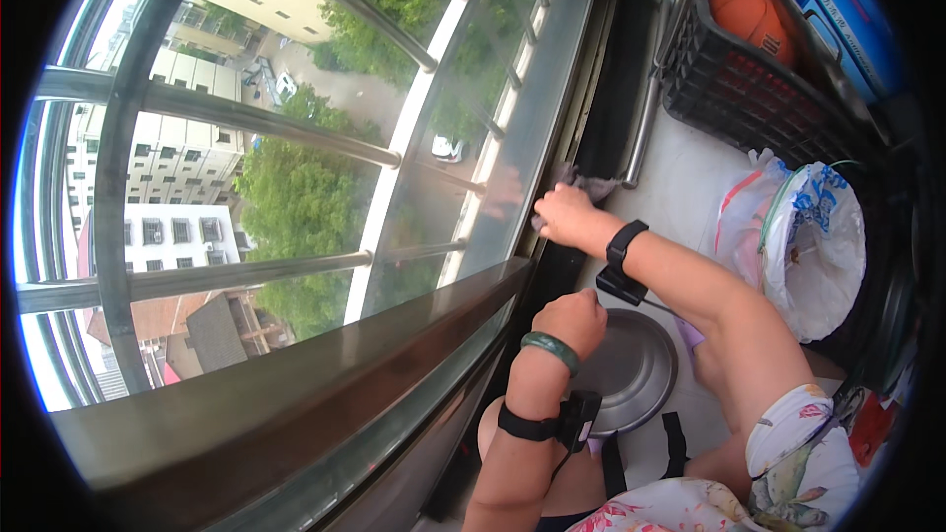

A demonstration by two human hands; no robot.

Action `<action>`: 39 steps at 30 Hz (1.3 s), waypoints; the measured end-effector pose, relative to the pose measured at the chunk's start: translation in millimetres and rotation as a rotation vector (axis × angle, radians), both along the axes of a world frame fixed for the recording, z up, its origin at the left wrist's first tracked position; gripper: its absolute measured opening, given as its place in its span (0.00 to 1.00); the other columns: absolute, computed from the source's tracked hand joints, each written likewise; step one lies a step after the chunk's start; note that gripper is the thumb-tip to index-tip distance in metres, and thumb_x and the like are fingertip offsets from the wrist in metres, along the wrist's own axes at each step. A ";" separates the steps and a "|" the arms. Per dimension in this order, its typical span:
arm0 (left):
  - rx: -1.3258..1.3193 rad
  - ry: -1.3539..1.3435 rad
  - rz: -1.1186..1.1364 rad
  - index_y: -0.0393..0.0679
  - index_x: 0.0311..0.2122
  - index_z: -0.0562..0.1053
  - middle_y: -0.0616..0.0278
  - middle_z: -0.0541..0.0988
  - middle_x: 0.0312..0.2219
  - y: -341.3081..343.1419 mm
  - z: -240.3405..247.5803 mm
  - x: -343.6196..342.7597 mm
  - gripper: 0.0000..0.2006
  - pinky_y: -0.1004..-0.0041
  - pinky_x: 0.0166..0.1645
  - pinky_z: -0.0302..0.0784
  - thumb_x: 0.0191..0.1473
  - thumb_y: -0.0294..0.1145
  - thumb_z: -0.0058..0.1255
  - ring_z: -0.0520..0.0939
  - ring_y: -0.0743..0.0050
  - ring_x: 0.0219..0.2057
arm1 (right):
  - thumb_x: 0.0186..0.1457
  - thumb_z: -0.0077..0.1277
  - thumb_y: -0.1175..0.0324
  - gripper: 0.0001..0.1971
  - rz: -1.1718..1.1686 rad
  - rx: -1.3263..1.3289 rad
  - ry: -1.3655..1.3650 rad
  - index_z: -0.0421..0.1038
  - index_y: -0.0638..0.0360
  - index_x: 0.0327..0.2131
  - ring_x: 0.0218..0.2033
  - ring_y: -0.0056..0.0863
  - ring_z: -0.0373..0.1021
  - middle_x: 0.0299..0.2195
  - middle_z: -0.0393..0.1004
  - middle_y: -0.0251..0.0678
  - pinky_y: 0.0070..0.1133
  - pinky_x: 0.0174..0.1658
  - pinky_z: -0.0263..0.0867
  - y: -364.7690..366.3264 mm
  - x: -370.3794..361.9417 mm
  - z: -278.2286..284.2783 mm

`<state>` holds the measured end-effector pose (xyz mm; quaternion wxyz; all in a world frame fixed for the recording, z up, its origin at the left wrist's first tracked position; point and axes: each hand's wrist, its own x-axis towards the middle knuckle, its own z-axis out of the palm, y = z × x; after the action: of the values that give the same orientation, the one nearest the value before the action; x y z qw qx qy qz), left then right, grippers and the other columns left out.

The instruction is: Cleaning and wiping a balcony window glass using a damp rag.

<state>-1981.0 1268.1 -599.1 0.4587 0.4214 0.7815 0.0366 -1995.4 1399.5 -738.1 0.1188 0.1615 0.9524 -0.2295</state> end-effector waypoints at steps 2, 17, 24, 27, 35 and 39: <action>0.005 0.011 0.010 0.40 0.30 0.70 0.45 0.76 0.26 -1.2 -3.2 0.7 0.12 0.58 0.37 0.72 0.50 0.37 0.39 0.77 0.47 0.31 | 0.39 0.52 0.65 0.08 0.017 -0.006 0.055 0.71 0.56 0.26 0.34 0.37 0.67 0.25 0.73 0.37 0.31 0.36 0.65 -5.4 6.0 0.1; 0.079 0.072 0.015 0.40 0.31 0.65 0.50 0.76 0.24 3.9 -9.7 -2.9 0.09 0.58 0.32 0.72 0.51 0.36 0.41 0.77 0.49 0.28 | 0.40 0.49 0.67 0.10 -0.116 0.293 -0.085 0.68 0.59 0.28 0.39 0.35 0.63 0.28 0.73 0.37 0.29 0.43 0.54 88.0 -26.2 -0.2; 0.104 0.067 0.063 0.40 0.38 0.66 0.46 0.75 0.27 6.0 4.9 -5.8 0.12 0.58 0.35 0.71 0.50 0.36 0.40 0.76 0.47 0.30 | 0.39 0.51 0.67 0.11 -0.192 0.256 -0.161 0.71 0.58 0.31 0.44 0.35 0.62 0.32 0.73 0.37 0.27 0.44 0.57 62.4 -36.6 4.1; 0.134 0.060 0.069 0.40 0.38 0.66 0.45 0.75 0.26 9.1 0.9 -3.6 0.13 0.58 0.35 0.71 0.50 0.36 0.40 0.76 0.47 0.30 | 0.39 0.53 0.67 0.13 -0.215 0.241 -0.195 0.72 0.58 0.32 0.45 0.34 0.60 0.34 0.73 0.36 0.27 0.44 0.57 60.9 -30.3 -1.2; 0.145 0.098 0.060 0.40 0.34 0.64 0.51 0.76 0.26 -1.2 -2.6 -2.7 0.10 0.60 0.32 0.72 0.50 0.35 0.42 0.77 0.52 0.29 | 0.40 0.51 0.65 0.14 -0.133 0.149 0.031 0.68 0.61 0.32 0.41 0.39 0.61 0.35 0.66 0.41 0.30 0.43 0.62 33.5 -8.9 -14.2; 0.222 0.119 0.076 0.40 0.34 0.64 0.52 0.76 0.26 -0.4 -5.7 -1.4 0.11 0.60 0.32 0.72 0.49 0.36 0.43 0.77 0.52 0.29 | 0.44 0.49 0.60 0.14 -0.295 0.096 0.485 0.68 0.59 0.32 0.40 0.40 0.63 0.35 0.66 0.40 0.31 0.42 0.63 59.5 1.3 2.3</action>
<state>-1982.4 1267.7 -604.8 0.3602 0.4409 0.8140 0.1150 -1994.2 1459.0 -735.8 -0.1548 0.2440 0.9290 -0.2310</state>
